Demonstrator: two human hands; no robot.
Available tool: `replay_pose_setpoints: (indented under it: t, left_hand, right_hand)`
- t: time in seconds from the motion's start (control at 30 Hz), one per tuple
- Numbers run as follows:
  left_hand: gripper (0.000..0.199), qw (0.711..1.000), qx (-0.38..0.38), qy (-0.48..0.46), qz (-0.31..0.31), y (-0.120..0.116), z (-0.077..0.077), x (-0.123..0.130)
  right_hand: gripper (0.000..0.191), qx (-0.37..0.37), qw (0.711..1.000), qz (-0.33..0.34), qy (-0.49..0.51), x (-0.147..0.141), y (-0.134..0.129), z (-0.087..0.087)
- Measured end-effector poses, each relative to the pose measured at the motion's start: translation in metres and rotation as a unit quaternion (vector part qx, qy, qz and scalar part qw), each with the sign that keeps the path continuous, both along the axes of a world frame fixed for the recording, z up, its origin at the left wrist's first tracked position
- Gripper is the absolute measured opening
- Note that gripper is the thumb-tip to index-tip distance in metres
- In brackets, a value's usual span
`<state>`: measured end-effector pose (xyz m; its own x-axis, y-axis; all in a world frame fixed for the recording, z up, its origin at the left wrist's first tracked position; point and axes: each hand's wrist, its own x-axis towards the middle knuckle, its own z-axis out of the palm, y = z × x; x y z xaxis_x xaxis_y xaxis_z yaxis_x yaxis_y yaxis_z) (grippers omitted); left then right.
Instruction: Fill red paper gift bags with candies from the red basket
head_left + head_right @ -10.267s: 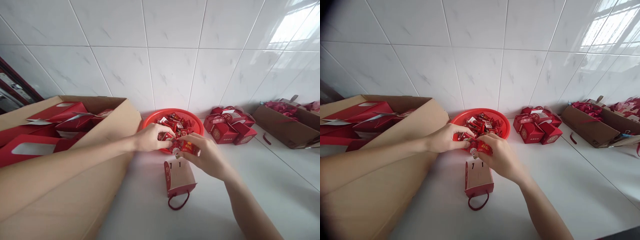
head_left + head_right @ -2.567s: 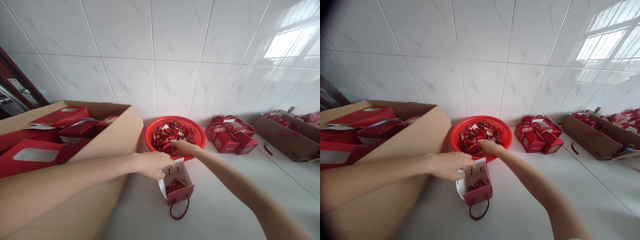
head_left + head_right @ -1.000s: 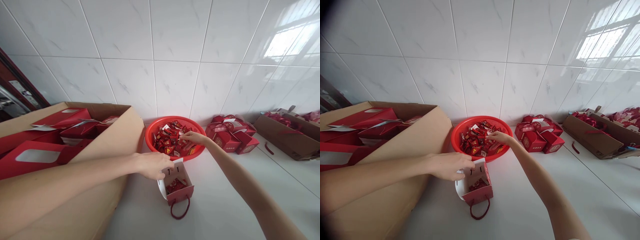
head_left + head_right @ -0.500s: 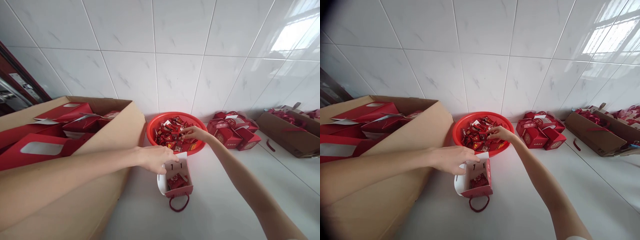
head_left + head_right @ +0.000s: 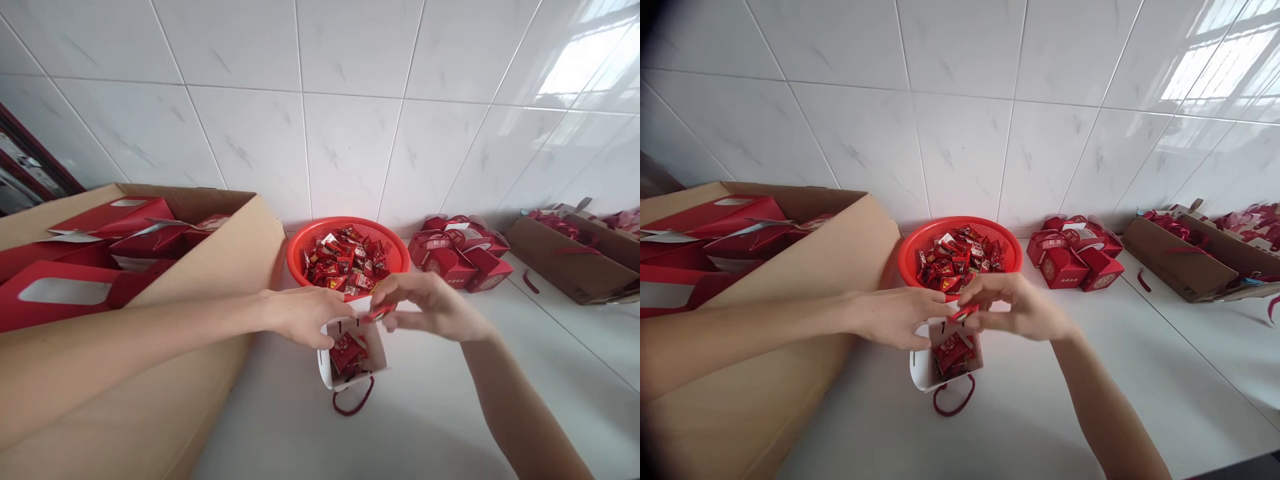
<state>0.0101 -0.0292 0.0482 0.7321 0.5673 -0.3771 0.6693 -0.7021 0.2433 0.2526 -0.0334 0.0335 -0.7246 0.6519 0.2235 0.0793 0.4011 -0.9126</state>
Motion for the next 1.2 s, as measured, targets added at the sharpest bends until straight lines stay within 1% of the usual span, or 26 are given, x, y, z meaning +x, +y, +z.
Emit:
replay_pose_setpoints:
  t: [0.03,0.1,0.2,0.3,0.37,0.4,0.5,0.57,0.67,0.73,0.83,0.9,0.97,1.0,1.1,1.13,1.2]
  left_hand:
    - [0.030,1.000,-0.004,-0.006,-0.003,-0.001,0.000,0.000]
    - [0.036,1.000,-0.015,-0.015,-0.016,-0.002,0.000,0.001]
    - [0.041,0.999,-0.011,-0.027,-0.029,-0.002,-0.002,0.002]
    - [0.045,0.999,-0.008,-0.034,-0.020,-0.002,-0.002,0.002]
    - [0.042,1.000,-0.010,-0.023,-0.009,-0.001,-0.002,0.002]
    - [0.042,1.000,-0.012,-0.017,-0.006,-0.001,-0.002,0.001]
    - [0.045,1.000,-0.009,-0.014,-0.011,-0.001,-0.003,0.001]
    - [0.047,1.000,-0.001,-0.020,-0.019,-0.003,-0.003,0.001]
    - [0.043,0.999,-0.002,-0.027,-0.033,-0.004,-0.001,0.003]
    - [0.036,0.999,-0.010,-0.026,-0.033,-0.004,0.000,0.003]
    - [0.026,1.000,-0.016,-0.020,-0.017,-0.002,0.002,0.003]
    - [0.029,0.999,-0.021,-0.024,-0.010,0.000,0.002,0.002]
    - [0.036,0.999,-0.028,-0.031,-0.007,0.001,0.001,0.000]
    - [0.039,0.999,-0.030,-0.034,-0.005,0.002,0.001,0.000]
    - [0.041,1.000,-0.012,-0.027,0.005,0.002,-0.001,-0.002]
    - [0.041,1.000,0.001,-0.022,0.008,0.002,-0.002,-0.002]
    - [0.043,0.999,0.031,-0.014,0.006,0.001,-0.004,-0.003]
  right_hand:
    - [0.015,0.042,0.998,-0.003,-0.040,-0.004,-0.008,-0.001]
    - [0.010,0.132,0.984,-0.016,-0.118,-0.012,-0.018,-0.007]
    - [0.011,0.269,0.946,-0.031,-0.178,-0.023,-0.021,-0.023]
    - [0.016,0.396,0.902,-0.051,-0.164,-0.028,-0.018,-0.036]
    - [0.017,0.444,0.884,-0.065,-0.131,-0.027,-0.018,-0.039]
    - [0.018,0.452,0.882,-0.071,-0.115,-0.026,-0.019,-0.039]
    - [0.015,0.435,0.892,-0.087,-0.092,-0.018,-0.023,-0.037]
    - [0.013,0.405,0.906,-0.089,-0.088,-0.012,-0.027,-0.036]
    - [0.010,0.341,0.933,-0.091,-0.062,-0.001,-0.031,-0.041]
    - [0.020,0.297,0.947,-0.116,-0.041,0.007,-0.032,-0.047]
    - [0.037,0.255,0.953,-0.161,-0.032,0.013,-0.036,-0.058]
    - [0.049,0.241,0.956,-0.166,-0.034,0.013,-0.039,-0.066]
    - [0.053,0.235,0.958,-0.161,-0.034,0.009,-0.043,-0.076]
    - [0.049,0.236,0.958,-0.161,-0.031,0.006,-0.045,-0.081]
    - [0.021,0.239,0.955,-0.172,-0.018,-0.002,-0.050,-0.094]
    - [0.016,0.242,0.954,-0.178,-0.015,-0.003,-0.051,-0.096]
    - [0.019,0.262,0.946,-0.188,-0.018,-0.006,-0.053,-0.097]
